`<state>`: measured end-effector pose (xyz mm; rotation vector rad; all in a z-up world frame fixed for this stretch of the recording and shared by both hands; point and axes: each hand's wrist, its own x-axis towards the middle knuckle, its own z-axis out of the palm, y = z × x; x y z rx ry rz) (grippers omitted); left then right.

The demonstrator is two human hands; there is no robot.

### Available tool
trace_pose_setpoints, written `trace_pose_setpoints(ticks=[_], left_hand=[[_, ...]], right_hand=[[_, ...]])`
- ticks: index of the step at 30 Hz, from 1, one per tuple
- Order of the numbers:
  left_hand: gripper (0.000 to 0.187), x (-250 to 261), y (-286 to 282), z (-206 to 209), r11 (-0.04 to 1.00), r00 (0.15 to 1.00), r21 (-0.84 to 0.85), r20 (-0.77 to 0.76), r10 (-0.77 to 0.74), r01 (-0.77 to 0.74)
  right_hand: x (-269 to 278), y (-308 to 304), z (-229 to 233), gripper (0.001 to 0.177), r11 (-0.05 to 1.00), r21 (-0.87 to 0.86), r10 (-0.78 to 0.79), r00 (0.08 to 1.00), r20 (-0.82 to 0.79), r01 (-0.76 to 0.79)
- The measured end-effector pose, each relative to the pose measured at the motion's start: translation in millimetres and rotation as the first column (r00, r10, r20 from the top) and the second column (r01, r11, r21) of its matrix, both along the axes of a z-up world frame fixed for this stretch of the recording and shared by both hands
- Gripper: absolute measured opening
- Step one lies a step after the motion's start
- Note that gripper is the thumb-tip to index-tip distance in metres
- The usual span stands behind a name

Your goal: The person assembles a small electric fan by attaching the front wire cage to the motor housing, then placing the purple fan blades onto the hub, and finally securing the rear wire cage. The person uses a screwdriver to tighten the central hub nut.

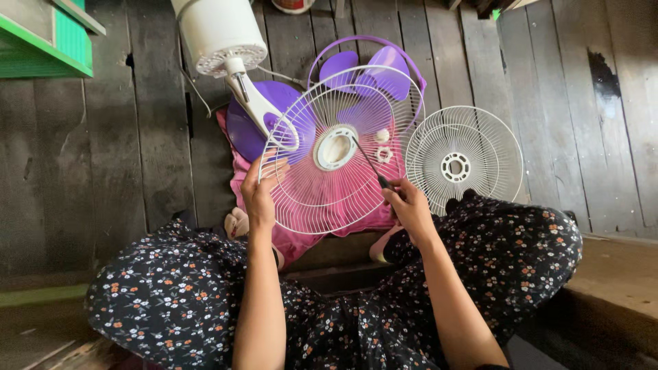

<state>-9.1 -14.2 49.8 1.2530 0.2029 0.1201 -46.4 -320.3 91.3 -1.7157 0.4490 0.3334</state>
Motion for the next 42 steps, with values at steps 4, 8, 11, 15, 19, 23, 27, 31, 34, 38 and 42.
trace_pose_setpoints(ticks=[4, 8, 11, 15, 19, 23, 27, 31, 34, 38, 42], left_hand=[[0.05, -2.4, 1.1, 0.5, 0.999, 0.999, 0.037, 0.038, -0.025, 0.024], [0.049, -2.9, 0.7, -0.2, 0.999, 0.996, 0.036, 0.077, -0.039, 0.037], [0.049, -3.2, 0.5, -0.6, 0.999, 0.998, 0.035, 0.056, -0.037, 0.035], [0.049, -3.9, 1.7, -1.2, 0.996, 0.998, 0.088, 0.046, -0.039, 0.035], [0.05, -4.7, 1.4, -1.1, 0.994, 0.997, 0.107, 0.061, -0.041, 0.034], [0.048, -4.1, 2.4, -1.9, 0.997, 0.996, 0.074, 0.077, -0.044, 0.038], [0.048, -4.4, 3.3, -3.7, 0.994, 0.996, 0.1, 0.073, -0.05, 0.042], [0.05, -4.2, 3.9, -4.1, 0.991, 0.992, 0.115, 0.099, -0.081, 0.069], [0.05, -5.3, 3.7, -4.0, 0.988, 0.99, 0.13, 0.1, -0.094, 0.081], [0.055, -5.5, 3.8, -2.8, 0.987, 0.992, 0.143, 0.087, -0.092, 0.079], [0.051, -5.8, 2.9, -4.0, 0.99, 0.992, 0.118, 0.094, -0.088, 0.077]], right_hand=[[-1.6, -7.5, 0.3, 0.025, 1.0, 0.006, 0.015, 1.0, -0.018, -0.015], [-2.8, -9.4, -0.5, 0.025, 0.999, 0.028, 0.018, 1.0, -0.01, -0.018], [-1.9, -8.4, 0.1, 0.025, 0.999, 0.034, 0.019, 1.0, -0.003, -0.019], [-2.0, -8.6, 1.0, 0.026, 0.998, 0.058, 0.016, 0.999, -0.03, -0.014], [-1.4, -9.2, 1.9, 0.025, 0.997, 0.069, 0.017, 0.999, -0.029, -0.015], [1.2, -8.0, 2.8, 0.024, 0.998, 0.058, 0.018, 0.999, -0.041, -0.016], [1.5, -8.7, 4.2, 0.023, 0.997, 0.067, 0.031, 0.999, -0.044, -0.028], [4.2, -11.5, 5.7, 0.021, 0.996, 0.08, 0.034, 0.996, -0.078, -0.027], [5.1, -16.1, 6.2, 0.021, 0.987, 0.159, 0.039, 0.991, -0.13, -0.018], [5.4, -17.5, 7.1, 0.02, 0.987, 0.163, 0.032, 0.988, -0.15, -0.007], [2.4, -16.8, 7.6, 0.02, 0.994, 0.104, 0.029, 0.994, -0.101, -0.019]])
